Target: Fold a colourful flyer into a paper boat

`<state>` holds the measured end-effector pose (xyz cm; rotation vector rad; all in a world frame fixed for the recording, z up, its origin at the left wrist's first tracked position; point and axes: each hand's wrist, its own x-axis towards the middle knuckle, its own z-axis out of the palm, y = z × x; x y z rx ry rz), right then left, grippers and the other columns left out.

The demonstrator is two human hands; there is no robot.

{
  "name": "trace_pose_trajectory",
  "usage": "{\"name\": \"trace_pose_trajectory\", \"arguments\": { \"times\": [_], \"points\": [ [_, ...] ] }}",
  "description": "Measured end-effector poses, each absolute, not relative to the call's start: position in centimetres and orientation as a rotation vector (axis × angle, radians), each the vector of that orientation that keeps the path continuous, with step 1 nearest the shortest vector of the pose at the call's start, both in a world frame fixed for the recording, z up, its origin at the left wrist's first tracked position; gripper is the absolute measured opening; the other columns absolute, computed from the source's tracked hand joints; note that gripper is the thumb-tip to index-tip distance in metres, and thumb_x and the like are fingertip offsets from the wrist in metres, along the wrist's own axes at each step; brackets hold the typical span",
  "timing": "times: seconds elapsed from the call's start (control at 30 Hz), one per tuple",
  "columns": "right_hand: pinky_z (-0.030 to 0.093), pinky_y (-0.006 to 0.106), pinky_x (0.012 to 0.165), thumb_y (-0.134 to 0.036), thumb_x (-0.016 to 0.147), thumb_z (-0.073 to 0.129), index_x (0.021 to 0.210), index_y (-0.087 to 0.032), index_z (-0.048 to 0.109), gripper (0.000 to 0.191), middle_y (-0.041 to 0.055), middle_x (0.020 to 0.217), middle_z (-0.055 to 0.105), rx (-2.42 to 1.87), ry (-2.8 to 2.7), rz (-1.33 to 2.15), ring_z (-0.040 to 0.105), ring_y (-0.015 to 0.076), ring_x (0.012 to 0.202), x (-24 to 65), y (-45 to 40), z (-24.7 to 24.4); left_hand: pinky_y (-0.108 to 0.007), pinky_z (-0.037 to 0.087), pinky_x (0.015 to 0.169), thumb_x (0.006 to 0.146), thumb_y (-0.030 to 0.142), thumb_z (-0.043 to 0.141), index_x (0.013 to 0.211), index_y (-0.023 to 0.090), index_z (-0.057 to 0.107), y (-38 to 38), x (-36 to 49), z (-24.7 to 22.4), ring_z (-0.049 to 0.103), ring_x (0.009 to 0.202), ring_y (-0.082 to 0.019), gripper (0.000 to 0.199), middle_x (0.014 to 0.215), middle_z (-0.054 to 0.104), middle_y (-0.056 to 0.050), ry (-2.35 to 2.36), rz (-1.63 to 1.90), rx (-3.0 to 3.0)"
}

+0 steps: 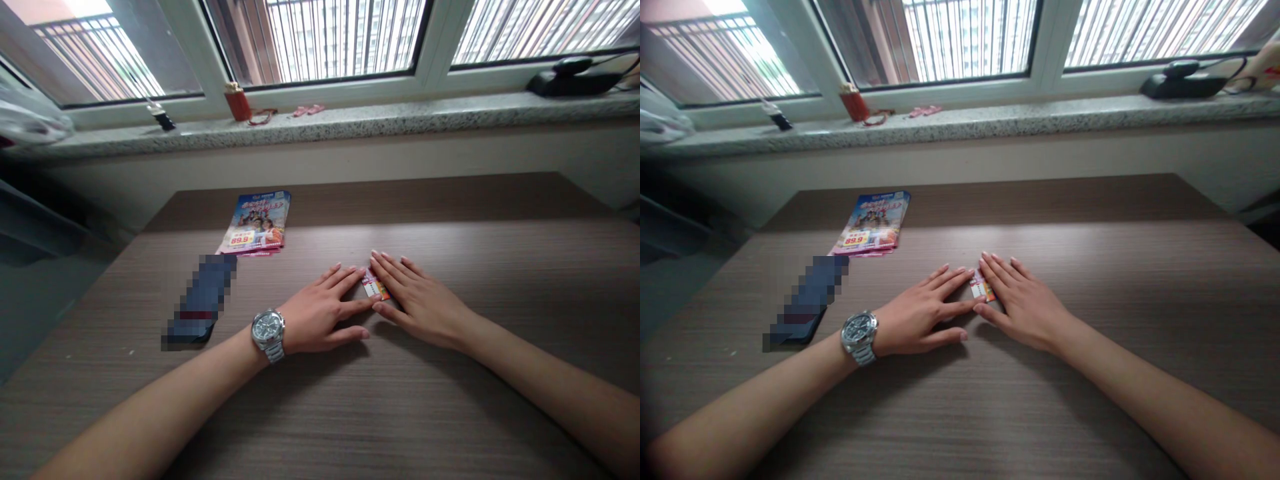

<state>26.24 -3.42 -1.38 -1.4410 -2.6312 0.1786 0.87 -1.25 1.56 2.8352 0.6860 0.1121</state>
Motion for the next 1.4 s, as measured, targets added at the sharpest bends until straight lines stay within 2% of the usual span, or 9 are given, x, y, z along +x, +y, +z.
{"name": "trace_pose_trajectory", "arguments": {
  "times": [0.13,0.4,0.6,0.67,0.9,1.07,1.23,1.4],
  "points": [
    [0.019,0.045,0.124,-0.065,0.099,0.030,0.160,-0.013,0.016,0.081,0.0110,0.166,0.016,-1.490,-2.600,0.167,0.015,0.0225,0.153,26.3,-3.4,-1.8,-0.048,0.012,0.126,0.099,0.059,0.042,0.152,0.032,0.040,-1.4,0.8,1.2,0.015,0.154,-0.030,0.059,0.167,0.008,-0.006,0.698,0.101,2.824],
    [0.022,0.047,0.123,-0.063,0.099,0.033,0.161,-0.018,0.008,0.081,0.0116,0.166,0.018,-1.488,-2.546,0.124,0.018,0.0257,0.152,26.4,-3.6,-1.9,-0.046,0.016,0.126,0.099,0.058,0.044,0.152,0.034,0.038,-1.5,0.7,1.0,0.012,0.154,-0.030,0.059,0.168,0.002,-0.003,0.706,0.139,2.853],
    [0.021,0.045,0.124,-0.061,0.101,0.029,0.160,-0.016,0.020,0.075,0.0115,0.165,0.021,-1.494,-2.583,0.178,0.018,0.0231,0.152,26.8,-3.2,-1.8,-0.046,0.017,0.126,0.099,0.059,0.044,0.156,0.037,0.029,-1.5,0.9,1.5,0.018,0.153,-0.030,0.062,0.168,0.007,-0.003,0.709,0.137,2.873],
    [0.021,0.045,0.124,-0.061,0.101,0.029,0.160,-0.014,0.020,0.076,0.0126,0.165,0.021,-1.496,-2.575,0.181,0.018,0.0229,0.153,26.9,-3.2,-1.9,-0.047,0.017,0.126,0.099,0.059,0.044,0.156,0.037,0.028,-1.5,0.9,1.5,0.018,0.153,-0.030,0.063,0.168,0.008,-0.003,0.709,0.137,2.874],
    [0.023,0.049,0.122,-0.061,0.099,0.036,0.161,-0.015,0.008,0.082,0.0138,0.166,0.015,-1.449,-2.518,0.126,0.017,0.0257,0.153,27.0,-3.3,-1.9,-0.047,0.016,0.126,0.098,0.059,0.045,0.153,0.037,0.035,-1.6,0.9,1.2,0.018,0.153,-0.030,0.060,0.168,0.008,-0.003,0.720,0.162,2.870],
    [0.015,0.053,0.124,-0.064,0.096,0.040,0.161,-0.018,0.003,0.088,0.0115,0.167,0.011,-1.404,-2.522,-0.008,0.010,0.0275,0.154,26.3,-3.5,-0.5,-0.047,0.014,0.126,0.098,0.060,0.045,0.149,0.034,0.043,-1.6,0.9,1.3,0.017,0.154,-0.030,0.057,0.168,0.010,-0.005,0.717,0.171,2.873],
    [0.016,0.051,0.124,-0.061,0.098,0.038,0.161,-0.021,0.001,0.084,0.0100,0.167,0.012,-1.300,-2.612,0.079,0.013,0.0263,0.154,25.9,-3.5,-0.5,-0.047,0.013,0.126,0.098,0.059,0.045,0.151,0.035,0.040,-1.6,0.9,1.2,0.018,0.153,-0.030,0.059,0.168,0.009,-0.004,0.717,0.184,2.877],
    [0.019,0.048,0.124,-0.063,0.098,0.036,0.161,-0.018,0.006,0.082,0.0107,0.165,0.017,-1.300,-2.673,0.183,0.018,0.0243,0.153,25.9,-3.5,-1.2,-0.049,0.011,0.126,0.098,0.059,0.045,0.153,0.036,0.036,-1.5,0.9,1.2,0.017,0.153,-0.031,0.060,0.168,0.007,-0.003,0.701,0.174,2.891]
  ]
}}
